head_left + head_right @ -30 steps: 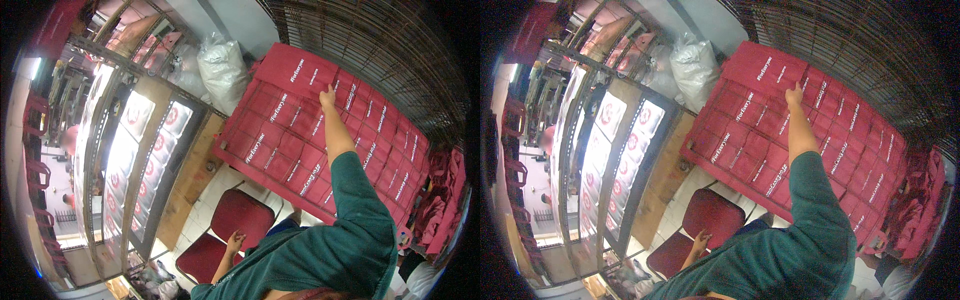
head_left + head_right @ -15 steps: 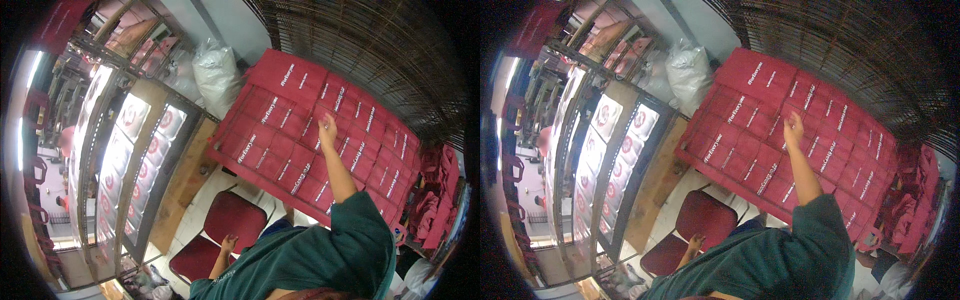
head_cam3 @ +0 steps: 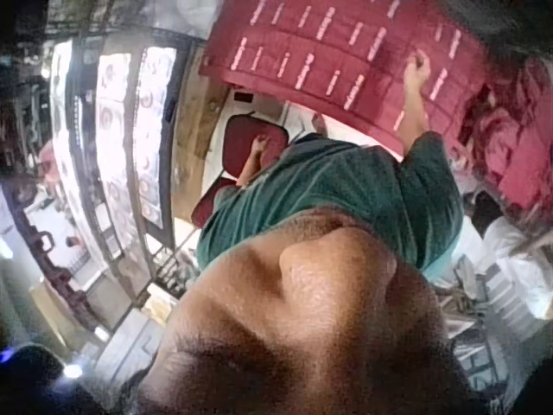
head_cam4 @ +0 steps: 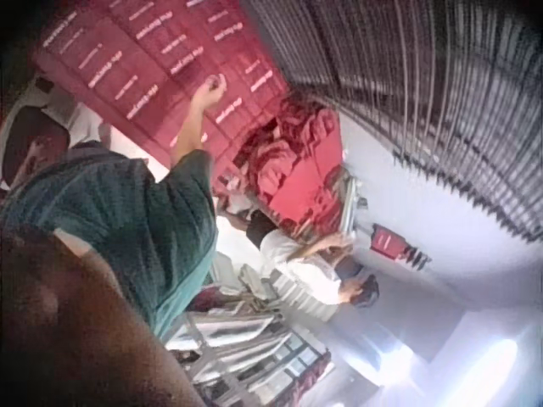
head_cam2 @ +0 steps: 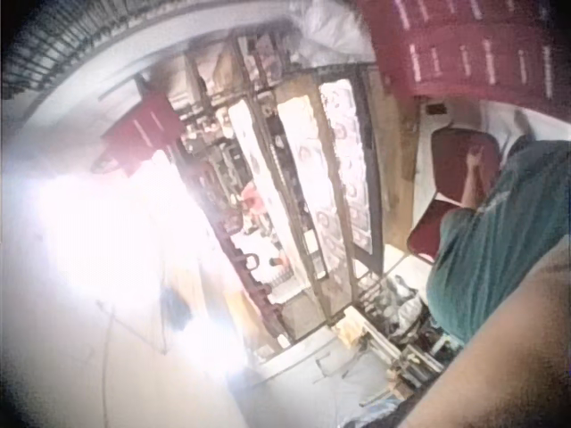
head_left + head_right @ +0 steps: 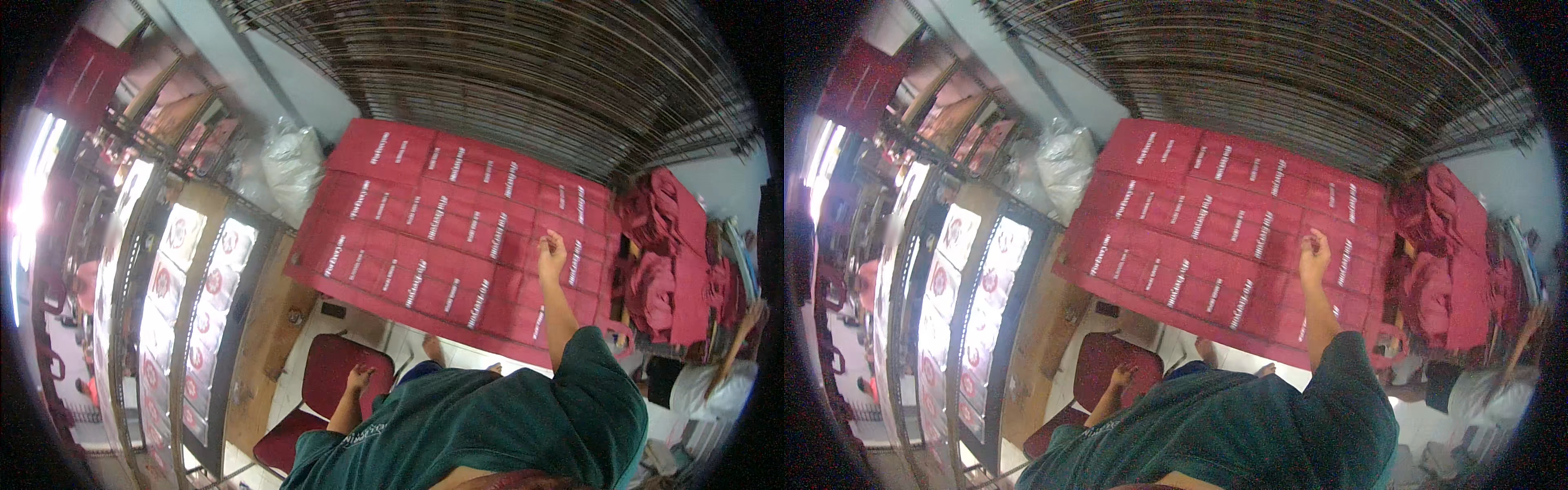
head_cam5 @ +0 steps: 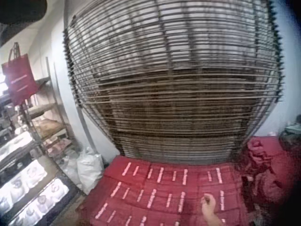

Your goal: The person repeatedly folds maroon tote bags and stacks them on a table. The person handles each bag one at a time, aligning edges and placing the folded bag onto a growing pile.

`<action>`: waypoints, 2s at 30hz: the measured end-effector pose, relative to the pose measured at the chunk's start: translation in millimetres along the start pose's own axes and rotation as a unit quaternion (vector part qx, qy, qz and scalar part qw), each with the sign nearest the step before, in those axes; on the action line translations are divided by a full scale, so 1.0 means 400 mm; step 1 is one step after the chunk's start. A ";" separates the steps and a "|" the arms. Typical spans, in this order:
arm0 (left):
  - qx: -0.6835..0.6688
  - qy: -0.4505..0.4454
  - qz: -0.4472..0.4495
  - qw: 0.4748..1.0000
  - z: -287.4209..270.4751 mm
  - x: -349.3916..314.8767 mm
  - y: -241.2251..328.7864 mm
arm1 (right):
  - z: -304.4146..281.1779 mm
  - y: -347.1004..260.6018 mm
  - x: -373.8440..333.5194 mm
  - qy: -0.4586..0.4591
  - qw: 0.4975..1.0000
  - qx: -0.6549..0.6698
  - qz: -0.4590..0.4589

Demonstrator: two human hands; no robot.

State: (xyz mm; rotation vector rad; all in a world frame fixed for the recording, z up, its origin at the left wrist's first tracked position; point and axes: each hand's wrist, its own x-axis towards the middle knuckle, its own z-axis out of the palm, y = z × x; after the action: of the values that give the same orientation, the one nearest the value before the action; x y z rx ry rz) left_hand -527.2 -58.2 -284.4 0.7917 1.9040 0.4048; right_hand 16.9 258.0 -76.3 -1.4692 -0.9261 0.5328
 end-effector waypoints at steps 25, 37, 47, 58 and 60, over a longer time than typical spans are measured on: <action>0.040 -0.149 0.120 0.981 0.293 -0.125 0.258 | -1.268 -0.045 0.065 0.372 0.764 0.506 0.148; 0.279 -0.023 0.111 0.954 0.338 -0.367 0.376 | -1.268 -0.019 0.212 0.290 0.890 -0.349 -0.042; -0.011 -0.106 0.340 0.934 0.573 -0.601 0.778 | -1.087 -0.476 0.226 0.077 0.936 -0.170 -0.299; -0.456 -0.675 -0.031 0.579 0.712 -0.757 1.154 | -1.072 -0.607 0.156 -0.021 0.954 -0.083 -0.287; -0.470 -0.704 0.000 0.533 0.676 -0.786 1.189 | -1.086 -0.598 0.113 -0.031 0.966 -0.051 -0.251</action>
State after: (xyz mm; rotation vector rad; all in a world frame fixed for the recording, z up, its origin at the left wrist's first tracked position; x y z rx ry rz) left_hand -29.0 58.4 84.9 0.1183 -0.0180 0.4608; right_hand 331.2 14.9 224.0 -1.2458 -1.3384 0.1576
